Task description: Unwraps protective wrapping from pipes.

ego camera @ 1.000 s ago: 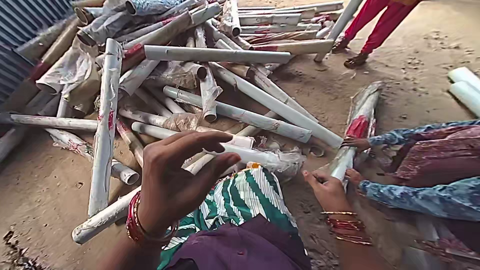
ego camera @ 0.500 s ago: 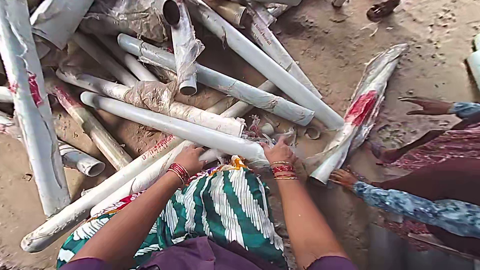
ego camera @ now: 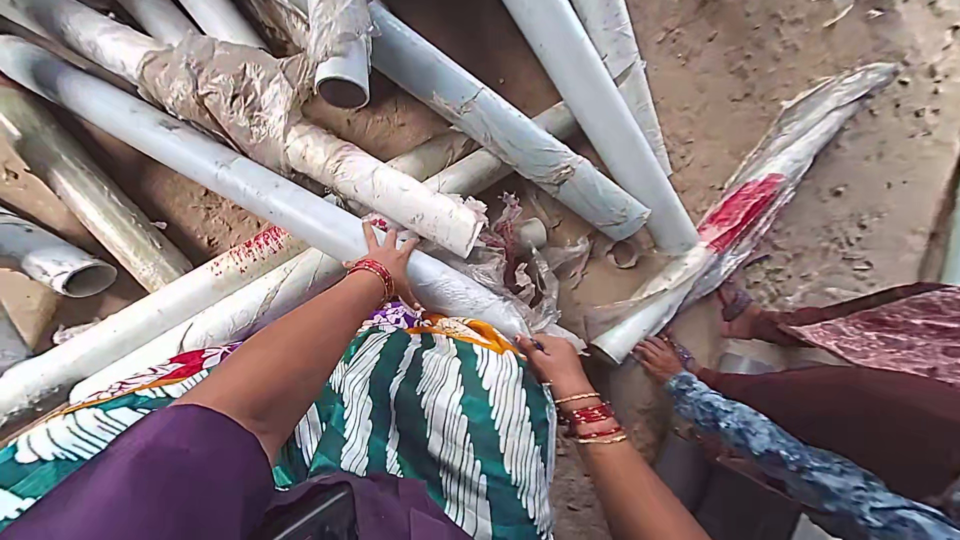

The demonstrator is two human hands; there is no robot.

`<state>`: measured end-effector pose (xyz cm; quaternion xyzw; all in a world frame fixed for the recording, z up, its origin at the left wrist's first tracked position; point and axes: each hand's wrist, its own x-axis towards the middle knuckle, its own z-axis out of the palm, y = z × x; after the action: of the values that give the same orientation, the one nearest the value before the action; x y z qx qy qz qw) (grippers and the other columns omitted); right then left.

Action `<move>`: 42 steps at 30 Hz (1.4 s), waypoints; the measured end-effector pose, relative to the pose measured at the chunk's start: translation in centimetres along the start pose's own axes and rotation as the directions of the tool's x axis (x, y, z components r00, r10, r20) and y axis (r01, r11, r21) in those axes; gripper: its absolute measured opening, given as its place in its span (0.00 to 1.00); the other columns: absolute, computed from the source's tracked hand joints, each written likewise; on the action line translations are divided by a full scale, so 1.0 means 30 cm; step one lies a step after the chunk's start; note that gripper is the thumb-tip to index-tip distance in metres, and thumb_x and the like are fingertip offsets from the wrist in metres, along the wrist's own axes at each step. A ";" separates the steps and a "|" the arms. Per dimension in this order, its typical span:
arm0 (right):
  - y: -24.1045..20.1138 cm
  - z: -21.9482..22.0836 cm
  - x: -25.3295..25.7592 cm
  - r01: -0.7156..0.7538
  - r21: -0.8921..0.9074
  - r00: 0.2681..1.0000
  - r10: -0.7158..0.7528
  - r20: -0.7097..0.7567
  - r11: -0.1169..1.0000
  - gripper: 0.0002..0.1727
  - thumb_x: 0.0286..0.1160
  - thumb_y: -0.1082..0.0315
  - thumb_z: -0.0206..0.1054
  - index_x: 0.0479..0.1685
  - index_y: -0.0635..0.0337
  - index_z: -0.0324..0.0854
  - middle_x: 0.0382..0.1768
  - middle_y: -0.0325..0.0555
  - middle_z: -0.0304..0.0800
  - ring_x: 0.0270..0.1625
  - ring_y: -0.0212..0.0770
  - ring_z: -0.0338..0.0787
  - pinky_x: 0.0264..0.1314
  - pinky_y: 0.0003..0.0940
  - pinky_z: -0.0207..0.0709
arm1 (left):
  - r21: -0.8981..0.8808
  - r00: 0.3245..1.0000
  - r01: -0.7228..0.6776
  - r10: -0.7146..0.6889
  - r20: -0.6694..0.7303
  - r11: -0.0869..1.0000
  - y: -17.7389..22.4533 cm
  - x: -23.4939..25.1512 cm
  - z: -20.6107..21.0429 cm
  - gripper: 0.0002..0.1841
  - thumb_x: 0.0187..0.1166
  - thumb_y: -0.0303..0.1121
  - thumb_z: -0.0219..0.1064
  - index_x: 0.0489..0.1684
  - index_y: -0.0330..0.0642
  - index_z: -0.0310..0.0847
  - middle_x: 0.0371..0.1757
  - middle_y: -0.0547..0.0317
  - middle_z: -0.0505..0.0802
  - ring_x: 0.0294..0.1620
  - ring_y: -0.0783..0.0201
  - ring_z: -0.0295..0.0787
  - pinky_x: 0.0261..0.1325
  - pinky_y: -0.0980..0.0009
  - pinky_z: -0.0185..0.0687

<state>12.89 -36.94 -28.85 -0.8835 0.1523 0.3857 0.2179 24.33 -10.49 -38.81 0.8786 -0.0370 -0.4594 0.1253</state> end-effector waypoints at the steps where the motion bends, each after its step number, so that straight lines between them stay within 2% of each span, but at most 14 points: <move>1: 0.011 0.009 -0.035 0.000 0.039 0.999 0.002 -0.048 0.999 0.23 0.90 0.61 0.58 0.31 0.74 0.82 0.30 0.57 0.83 0.38 0.48 0.83 0.49 0.49 0.72 | -0.017 1.000 -0.009 0.009 -0.005 1.000 -0.005 -0.002 0.004 0.72 0.35 0.55 0.96 0.95 0.59 0.51 0.96 0.34 0.43 0.92 0.18 0.24 0.77 0.18 0.54; 6: 0.090 0.079 -0.238 -0.036 0.377 0.944 0.155 -0.290 0.925 0.18 0.83 0.65 0.64 0.21 0.62 0.79 0.18 0.35 0.73 0.23 0.27 0.73 0.32 0.29 0.67 | -0.002 1.000 -0.018 0.018 0.018 1.000 -0.015 0.014 0.003 0.71 0.34 0.55 0.96 0.93 0.52 0.56 0.95 0.32 0.48 0.93 0.22 0.25 0.88 0.25 0.31; 8: 0.128 0.112 -0.311 -0.010 0.656 0.888 0.308 -0.342 0.755 0.19 0.79 0.71 0.66 0.15 0.54 0.73 0.10 0.28 0.67 0.12 0.21 0.63 0.17 0.19 0.57 | -0.028 0.999 0.015 -0.014 0.030 1.000 -0.017 0.023 -0.016 0.73 0.35 0.57 0.96 0.95 0.57 0.52 0.95 0.29 0.44 0.93 0.20 0.23 0.80 0.18 0.47; 12: 0.239 0.089 -0.446 0.020 0.882 0.708 0.616 -0.345 0.471 0.21 0.79 0.75 0.61 0.14 0.48 0.68 0.04 0.26 0.62 0.05 0.21 0.57 0.09 0.18 0.52 | -0.104 1.000 0.004 -0.007 -0.023 0.995 -0.011 0.036 -0.011 0.72 0.37 0.59 0.94 0.95 0.64 0.48 0.95 0.32 0.40 0.92 0.20 0.17 0.70 0.08 0.44; 15: 0.442 0.036 -0.530 -0.156 0.727 0.611 0.644 -0.460 0.668 0.18 0.78 0.72 0.61 0.16 0.52 0.68 0.08 0.25 0.63 0.10 0.20 0.63 0.15 0.19 0.60 | -0.150 0.993 -0.042 0.024 -0.117 0.988 -0.038 0.016 -0.006 0.62 0.47 0.68 0.86 0.93 0.65 0.57 0.97 0.43 0.48 0.95 0.28 0.19 0.72 0.07 0.22; 19: 0.517 0.008 -0.523 -0.444 0.199 0.844 0.482 -0.236 0.874 0.20 0.86 0.60 0.65 0.24 0.63 0.80 0.18 0.43 0.73 0.22 0.37 0.73 0.28 0.38 0.66 | -0.164 0.988 -0.071 0.047 -0.146 0.984 -0.047 0.022 -0.009 0.54 0.54 0.72 0.80 0.89 0.65 0.65 0.96 0.52 0.57 0.97 0.33 0.24 0.74 0.10 0.14; 21: 0.396 -0.034 -0.452 -0.345 -0.038 0.859 0.299 -0.416 0.938 0.27 0.86 0.49 0.64 0.43 0.71 0.87 0.35 0.68 0.88 0.42 0.66 0.89 0.46 0.69 0.75 | -0.195 0.985 -0.074 0.042 -0.166 0.978 -0.055 0.008 0.010 0.54 0.53 0.70 0.82 0.88 0.65 0.66 0.96 0.54 0.56 0.97 0.33 0.23 0.73 0.09 0.17; 25: 0.155 -0.078 -0.127 0.097 -0.242 0.766 -0.228 -0.601 0.965 0.27 0.83 0.50 0.63 0.60 0.70 0.86 0.43 0.69 0.93 0.45 0.70 0.93 0.47 0.69 0.81 | -0.246 0.976 -0.077 0.023 -0.214 0.966 -0.076 -0.029 0.053 0.56 0.49 0.65 0.87 0.88 0.65 0.66 0.97 0.54 0.52 0.96 0.32 0.20 0.72 0.07 0.23; 29: -0.047 0.004 0.138 0.033 -0.277 0.962 -0.106 -0.253 0.960 0.28 0.81 0.44 0.68 0.56 0.65 0.88 0.52 0.67 0.91 0.58 0.68 0.90 0.56 0.71 0.77 | -0.262 0.982 -0.061 0.010 -0.190 0.963 -0.092 -0.045 0.069 0.58 0.49 0.61 0.89 0.90 0.66 0.61 0.99 0.56 0.43 0.96 0.32 0.15 0.72 0.09 0.35; 31: -0.047 0.064 0.176 0.012 -0.314 0.957 -0.102 -0.273 0.949 0.18 0.85 0.60 0.64 0.50 0.70 0.87 0.52 0.70 0.91 0.58 0.70 0.90 0.54 0.70 0.78 | -0.228 0.983 -0.075 0.034 -0.180 0.971 -0.106 -0.039 0.072 0.60 0.49 0.59 0.90 0.92 0.69 0.58 0.99 0.56 0.43 0.95 0.31 0.15 0.71 0.10 0.43; 34: 0.030 0.060 0.147 0.002 -0.101 0.818 -0.059 -0.573 0.995 0.18 0.88 0.67 0.59 0.36 0.77 0.84 0.39 0.73 0.90 0.49 0.70 0.92 0.53 0.67 0.79 | -0.218 0.981 -0.095 0.054 -0.186 0.971 -0.108 -0.030 0.067 0.61 0.48 0.55 0.92 0.92 0.69 0.58 0.98 0.55 0.44 0.95 0.30 0.16 0.70 0.10 0.46; 36: 0.090 -0.012 0.072 -0.055 0.192 0.694 0.176 -0.698 0.980 0.22 0.89 0.63 0.61 0.32 0.78 0.82 0.29 0.63 0.84 0.38 0.54 0.85 0.50 0.52 0.75 | -0.216 0.979 -0.098 0.056 -0.194 0.971 -0.107 -0.036 0.070 0.60 0.48 0.54 0.92 0.91 0.68 0.59 0.98 0.54 0.44 0.95 0.29 0.16 0.69 0.11 0.48; 38: 0.172 -0.048 -0.013 -0.072 0.395 0.619 0.352 -0.702 0.916 0.21 0.88 0.61 0.62 0.27 0.68 0.76 0.23 0.39 0.69 0.27 0.29 0.70 0.38 0.29 0.67 | -0.236 0.971 -0.107 0.050 -0.234 0.966 -0.110 -0.047 0.097 0.60 0.46 0.52 0.93 0.90 0.67 0.61 0.98 0.56 0.44 0.95 0.29 0.16 0.70 0.09 0.42; 42: 0.292 0.017 -0.080 -0.055 0.654 0.505 0.586 -0.633 0.754 0.18 0.86 0.63 0.65 0.27 0.64 0.76 0.20 0.33 0.66 0.20 0.23 0.66 0.28 0.22 0.64 | -0.170 0.907 -0.160 0.077 -0.413 0.972 -0.176 -0.083 0.228 0.56 0.49 0.47 0.92 0.90 0.67 0.64 0.98 0.52 0.49 0.95 0.27 0.22 0.73 0.09 0.36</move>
<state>7.15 -43.95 -29.71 -0.8053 0.5095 -0.0902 0.2896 17.06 -6.23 -41.90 0.9334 -0.0177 -0.2609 0.2456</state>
